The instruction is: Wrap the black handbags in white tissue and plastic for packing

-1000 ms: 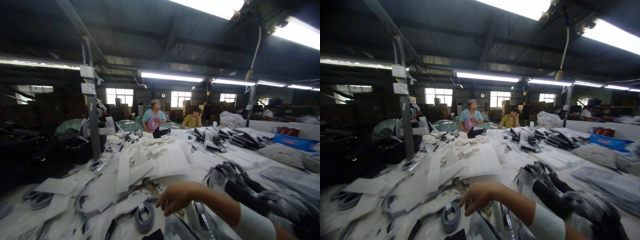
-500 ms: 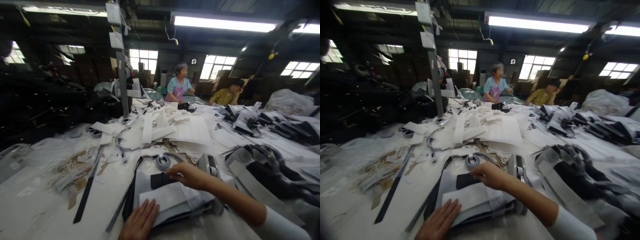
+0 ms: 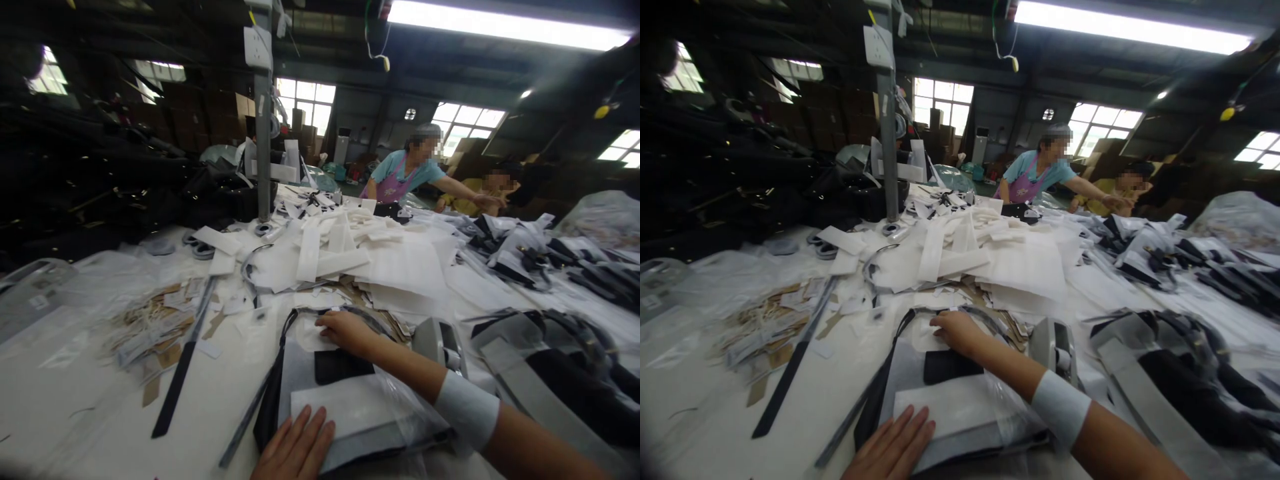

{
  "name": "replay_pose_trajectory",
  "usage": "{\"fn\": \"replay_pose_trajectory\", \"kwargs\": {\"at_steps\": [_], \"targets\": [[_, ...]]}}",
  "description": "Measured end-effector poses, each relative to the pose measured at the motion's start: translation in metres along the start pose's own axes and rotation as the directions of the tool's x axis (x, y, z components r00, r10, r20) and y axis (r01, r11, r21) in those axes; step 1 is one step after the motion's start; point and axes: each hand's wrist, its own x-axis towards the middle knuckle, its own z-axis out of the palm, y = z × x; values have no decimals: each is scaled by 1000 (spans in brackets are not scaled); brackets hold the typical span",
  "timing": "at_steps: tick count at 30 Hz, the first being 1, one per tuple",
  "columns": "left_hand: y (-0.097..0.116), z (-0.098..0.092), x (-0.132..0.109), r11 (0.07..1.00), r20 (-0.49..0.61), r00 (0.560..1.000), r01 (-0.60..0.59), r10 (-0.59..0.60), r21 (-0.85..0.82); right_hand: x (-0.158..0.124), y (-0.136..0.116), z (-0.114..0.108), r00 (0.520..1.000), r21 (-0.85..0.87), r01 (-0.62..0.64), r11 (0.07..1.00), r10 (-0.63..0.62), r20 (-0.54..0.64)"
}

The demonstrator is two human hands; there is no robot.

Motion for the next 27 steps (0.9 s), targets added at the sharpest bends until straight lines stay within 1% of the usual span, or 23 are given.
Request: {"fn": "replay_pose_trajectory", "kwargs": {"at_steps": [4, 6, 8, 11, 14, 17, 19, 21, 24, 27], "targets": [[1, 1, -2, 1000, -5, 1000, 15, -15, -6, 27, -7, 10, 994, -19, 74, 997, -72, 82], [1, 0, -2, 1000, 8, 1000, 20, -20, -16, 32, -14, 11, 990, -25, 103, 994, -100, 95], [1, -1, -1, 999, 18, 1000, 22, -21, -25, 28, -21, 10, 991, -45, 107, 993, -103, 90], [0, -4, 2, 999, 11, 1000, 14, -13, -37, 11, -25, 10, 991, -100, 82, 992, -71, 112], [-2, -5, 3, 1000, 3, 1000, -18, 18, -11, -4, -16, 15, 990, -186, 29, 982, -3, 139], [-4, -6, 4, 999, -7, 999, -43, 43, 25, -4, -4, 21, 988, -268, 11, 963, 30, 148], [-3, -7, 4, 1000, -6, 1000, -25, 25, 0, 3, -1, 23, 985, -296, 64, 953, -12, 174], [-3, -8, 4, 999, 3, 1000, -2, 2, -34, 14, -1, 23, 971, -304, 161, 939, -95, 220], [-2, -8, 4, 999, -4, 1000, 2, -2, -41, 32, -4, 22, 930, -297, 301, 906, -209, 303], [-1, -3, 4, 999, -65, 998, 11, -14, -42, 47, -4, 20, 891, -288, 377, 880, -261, 371]]}}
